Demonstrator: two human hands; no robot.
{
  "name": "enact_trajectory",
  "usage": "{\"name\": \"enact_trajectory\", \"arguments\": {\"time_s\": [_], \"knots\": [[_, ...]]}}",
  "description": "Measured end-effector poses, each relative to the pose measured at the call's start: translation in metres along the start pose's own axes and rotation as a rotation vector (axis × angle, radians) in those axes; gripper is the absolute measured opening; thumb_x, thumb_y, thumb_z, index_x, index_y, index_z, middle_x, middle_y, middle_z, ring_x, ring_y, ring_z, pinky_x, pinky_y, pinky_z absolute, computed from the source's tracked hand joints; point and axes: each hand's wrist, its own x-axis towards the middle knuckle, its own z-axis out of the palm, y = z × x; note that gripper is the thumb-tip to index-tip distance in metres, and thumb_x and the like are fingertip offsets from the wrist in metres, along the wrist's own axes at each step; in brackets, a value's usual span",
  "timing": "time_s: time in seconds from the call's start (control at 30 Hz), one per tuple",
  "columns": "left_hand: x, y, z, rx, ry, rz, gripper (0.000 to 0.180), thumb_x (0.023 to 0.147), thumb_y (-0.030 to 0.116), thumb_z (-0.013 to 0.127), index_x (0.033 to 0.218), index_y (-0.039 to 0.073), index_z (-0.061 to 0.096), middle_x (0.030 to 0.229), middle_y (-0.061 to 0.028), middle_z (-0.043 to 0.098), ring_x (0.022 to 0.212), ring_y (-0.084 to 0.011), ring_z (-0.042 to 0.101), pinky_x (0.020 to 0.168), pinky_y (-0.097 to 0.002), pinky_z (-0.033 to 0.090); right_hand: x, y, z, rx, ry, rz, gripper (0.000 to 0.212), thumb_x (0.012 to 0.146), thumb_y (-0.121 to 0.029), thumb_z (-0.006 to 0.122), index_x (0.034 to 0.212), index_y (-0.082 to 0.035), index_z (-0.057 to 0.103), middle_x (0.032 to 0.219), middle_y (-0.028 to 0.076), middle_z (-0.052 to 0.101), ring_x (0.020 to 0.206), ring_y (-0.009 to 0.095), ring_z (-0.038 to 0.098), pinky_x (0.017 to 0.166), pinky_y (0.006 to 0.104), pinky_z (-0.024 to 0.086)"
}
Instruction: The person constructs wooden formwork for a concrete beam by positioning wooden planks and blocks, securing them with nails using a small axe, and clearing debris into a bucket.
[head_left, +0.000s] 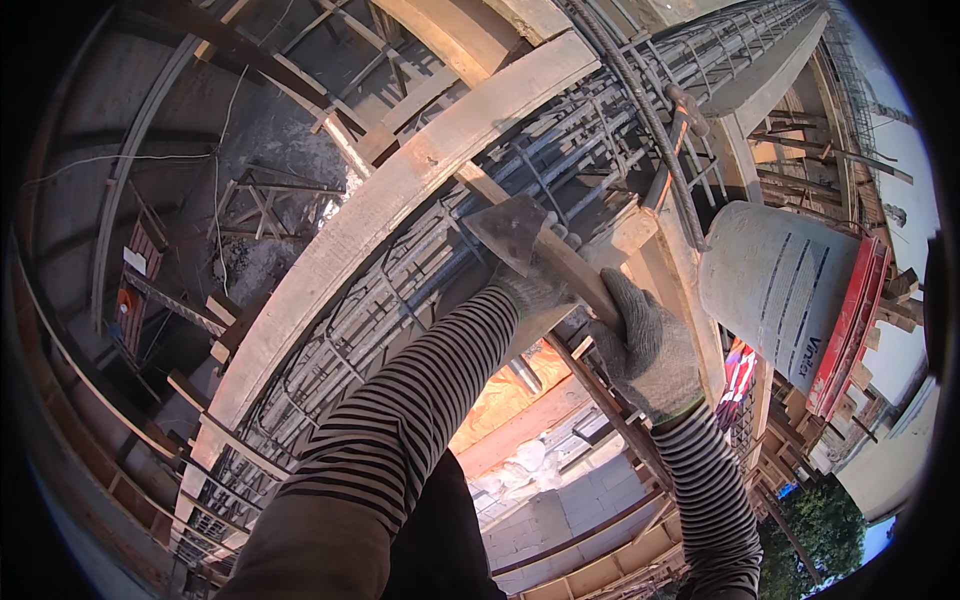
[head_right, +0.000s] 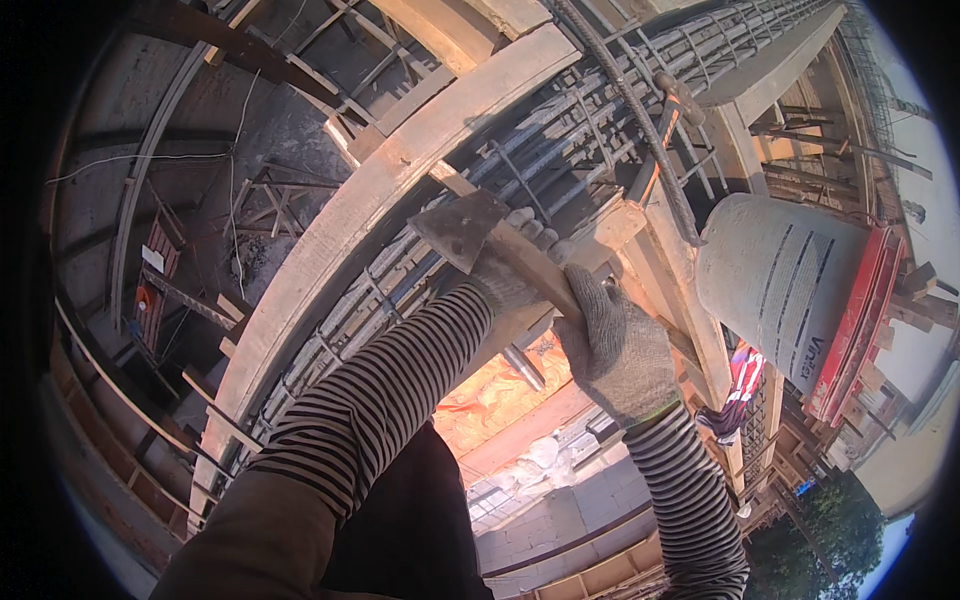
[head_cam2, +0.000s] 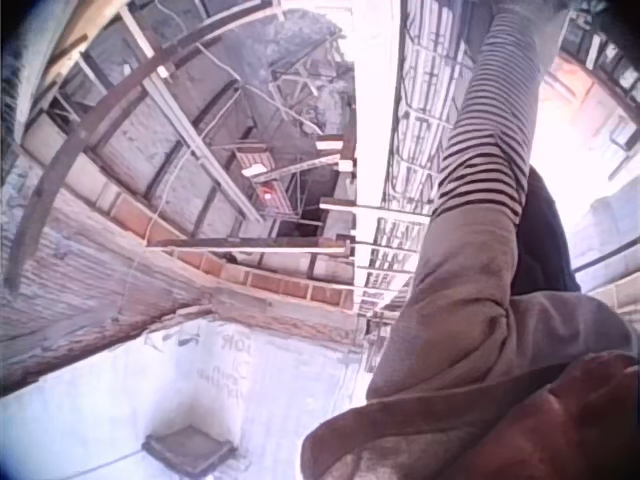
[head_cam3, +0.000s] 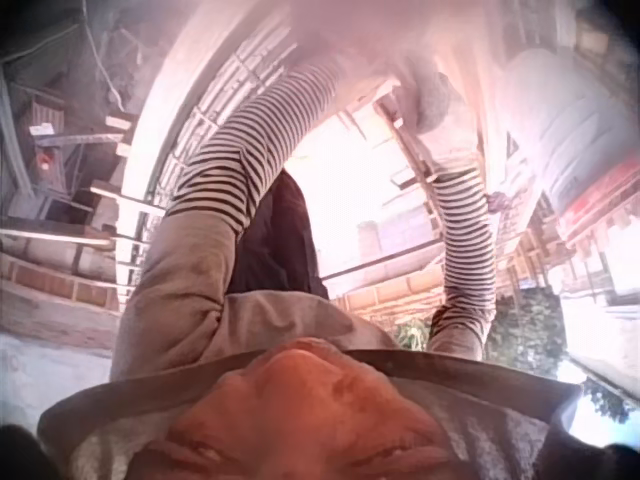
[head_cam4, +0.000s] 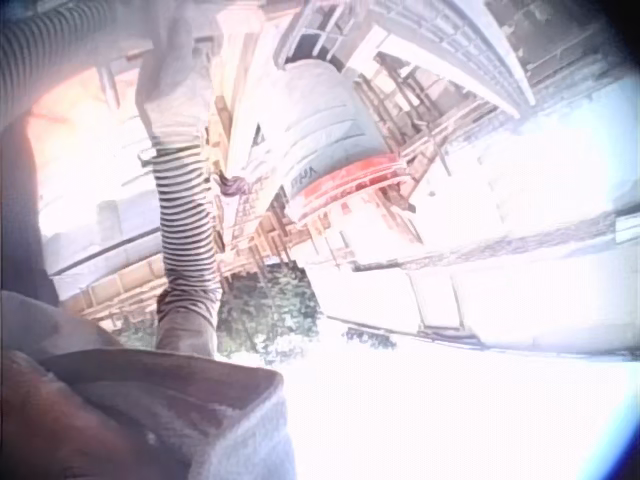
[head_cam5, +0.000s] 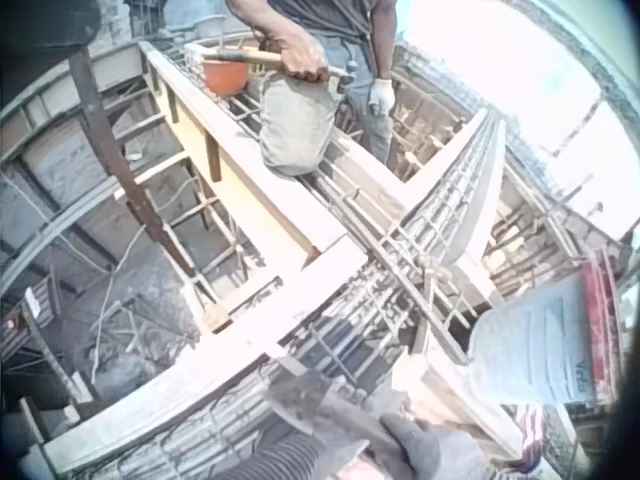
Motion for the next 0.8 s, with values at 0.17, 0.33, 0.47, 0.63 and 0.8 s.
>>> {"name": "enact_trajectory", "arguments": {"time_s": [0.17,0.33,0.47,0.63,0.8], "knots": [[0.006,0.008,-0.006,0.914,-0.239,0.092,0.028,0.109,0.041,0.042,0.098,0.016,0.050,0.083,-0.0012,0.048,0.085,-0.0207,0.050,0.093,-0.0412,0.046,0.067,-0.026,0.004,-0.294,-0.146,-0.202,0.057,0.097,-0.026,0.067,0.150,-0.011,0.051,0.100,0.016,0.069,0.088,0.038,0.072,0.077,0.0482,0.059],[-0.026,-0.071,0.013,0.836,0.192,0.526,0.035,0.110,0.037,0.042,0.125,0.009,0.059,0.106,-0.0068,0.065,0.104,-0.0269,0.064,0.109,-0.0420,0.046,0.088,-0.040,0.014,-0.410,-0.120,-0.409,0.044,0.102,-0.029,0.061,0.142,-0.011,0.055,0.103,0.017,0.070,0.095,0.038,0.072,0.082,0.0487,0.059],[-0.025,-0.038,-0.001,0.875,0.054,0.432,0.035,0.110,0.034,0.042,0.125,0.009,0.059,0.108,-0.0089,0.065,0.106,-0.0280,0.064,0.108,-0.0438,0.047,0.107,-0.053,0.009,-0.485,-0.311,-0.052,0.039,0.103,-0.029,0.062,0.137,-0.011,0.061,0.109,0.018,0.072,0.101,0.035,0.072,0.085,0.0481,0.060],[-0.011,0.008,-0.017,0.879,-0.276,0.215,0.034,0.110,0.030,0.041,0.126,0.008,0.061,0.110,-0.0114,0.066,0.109,-0.0294,0.064,0.107,-0.0461,0.048,0.101,-0.048,0.003,-0.332,-0.313,-0.087,0.039,0.103,-0.028,0.061,0.139,-0.011,0.060,0.107,0.019,0.074,0.103,0.035,0.073,0.080,0.0457,0.062],[0.001,0.017,-0.023,0.875,-0.458,0.069,0.034,0.111,0.027,0.040,0.127,0.006,0.062,0.113,-0.0140,0.066,0.112,-0.0308,0.064,0.105,-0.0483,0.050,0.078,-0.038,0.022,-0.399,-0.031,-0.290,0.038,0.103,-0.026,0.060,0.138,-0.010,0.060,0.093,0.018,0.075,0.082,0.037,0.075,0.074,0.0475,0.063]]}}
